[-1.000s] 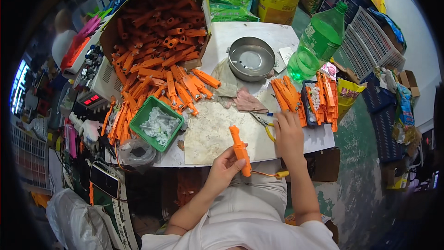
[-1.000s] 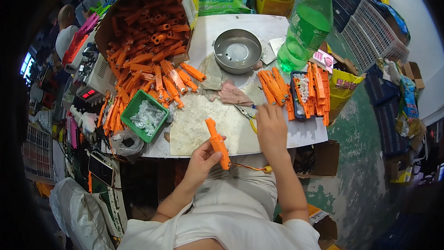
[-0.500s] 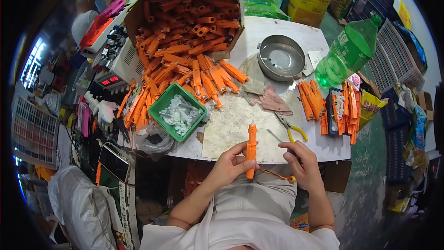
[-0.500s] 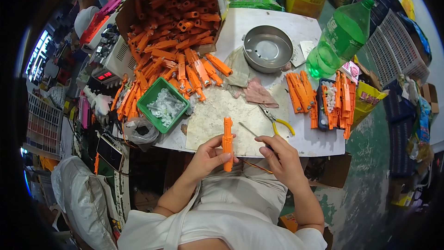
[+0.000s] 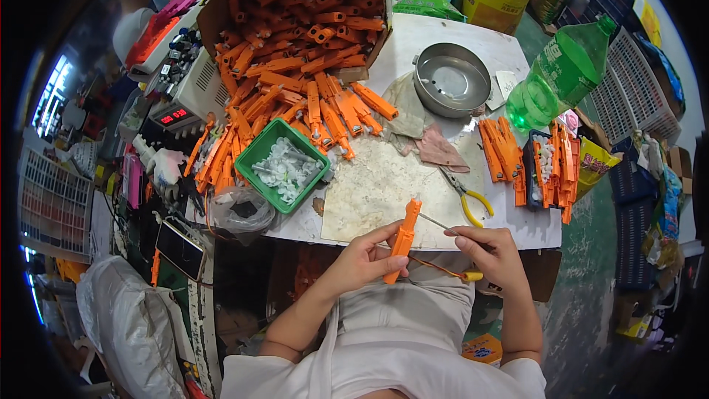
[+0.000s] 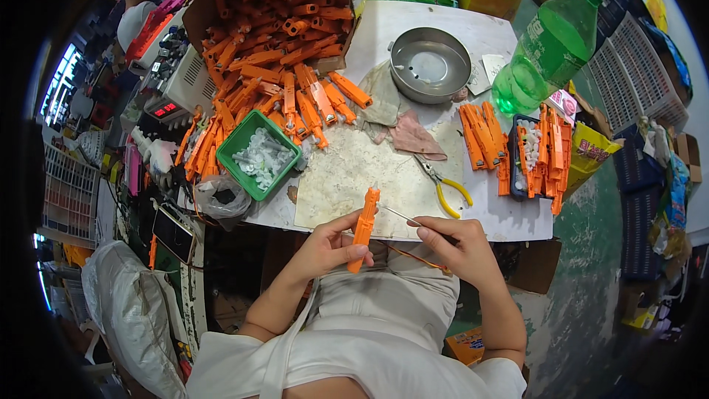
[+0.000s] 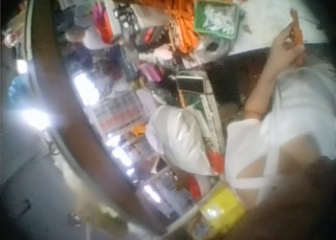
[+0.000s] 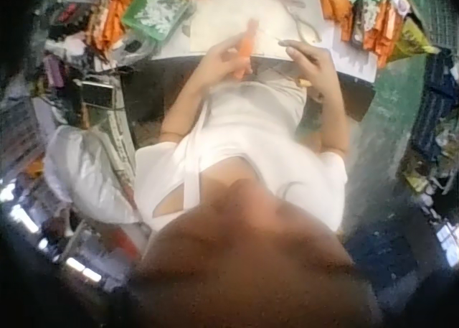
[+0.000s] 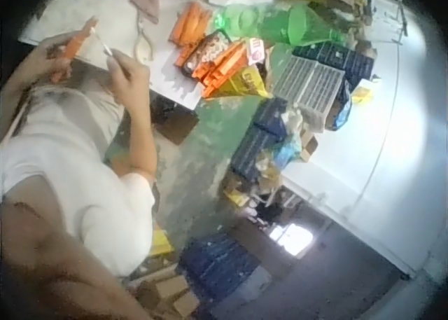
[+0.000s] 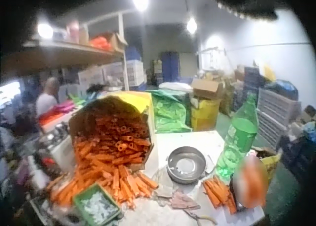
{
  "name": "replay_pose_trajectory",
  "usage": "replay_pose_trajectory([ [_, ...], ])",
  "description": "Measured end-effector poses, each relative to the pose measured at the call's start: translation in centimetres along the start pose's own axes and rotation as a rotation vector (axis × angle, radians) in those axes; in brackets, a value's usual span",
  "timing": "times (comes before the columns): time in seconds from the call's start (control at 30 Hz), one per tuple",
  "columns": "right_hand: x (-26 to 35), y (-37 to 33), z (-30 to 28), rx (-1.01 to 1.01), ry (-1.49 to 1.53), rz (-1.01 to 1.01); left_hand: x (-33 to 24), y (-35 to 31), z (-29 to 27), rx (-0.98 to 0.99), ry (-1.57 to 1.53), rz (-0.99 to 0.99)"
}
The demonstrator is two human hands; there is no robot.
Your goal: The person assembles orange plastic lighters at a cluttered workbench. They insert small white components into the lighter bodies, use a screwdriver to adjust internal parts, and test the mechanism by flicking the wheel. The person handles the lighters one at a time, placing finished units on the table.
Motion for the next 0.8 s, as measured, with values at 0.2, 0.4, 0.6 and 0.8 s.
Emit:
replay_pose_trajectory([
  [0.2, -0.7, -0.1, -0.2, 0.164, 0.314, 0.166, -0.9, -0.2, -0.1, 0.084, 0.093, -0.060],
  [0.4, -1.5, -0.7, 0.4, 0.085, 0.147, 0.019, -1.3, -0.3, -0.1, 0.133, 0.057, -0.128],
  [0.6, 0.3, -2.1, 1.7, -0.246, -0.741, -0.506, -0.8, -0.3, -0.1, 0.074, 0.129, -0.100],
  [0.8, 0.2, -2.4, 1.5, -0.046, -0.137, -0.195, -0.7, 0.1, -0.3, 0.002, 0.090, -0.041],
])
Point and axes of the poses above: each hand's wrist, its own y-axis towards the middle knuckle, its own z-axis out of the palm, x = y × z, the point moved 2 cm from there along y, towards the middle knuckle, and after that the axes turned 2 degrees about -z, right-handed, at the moved point
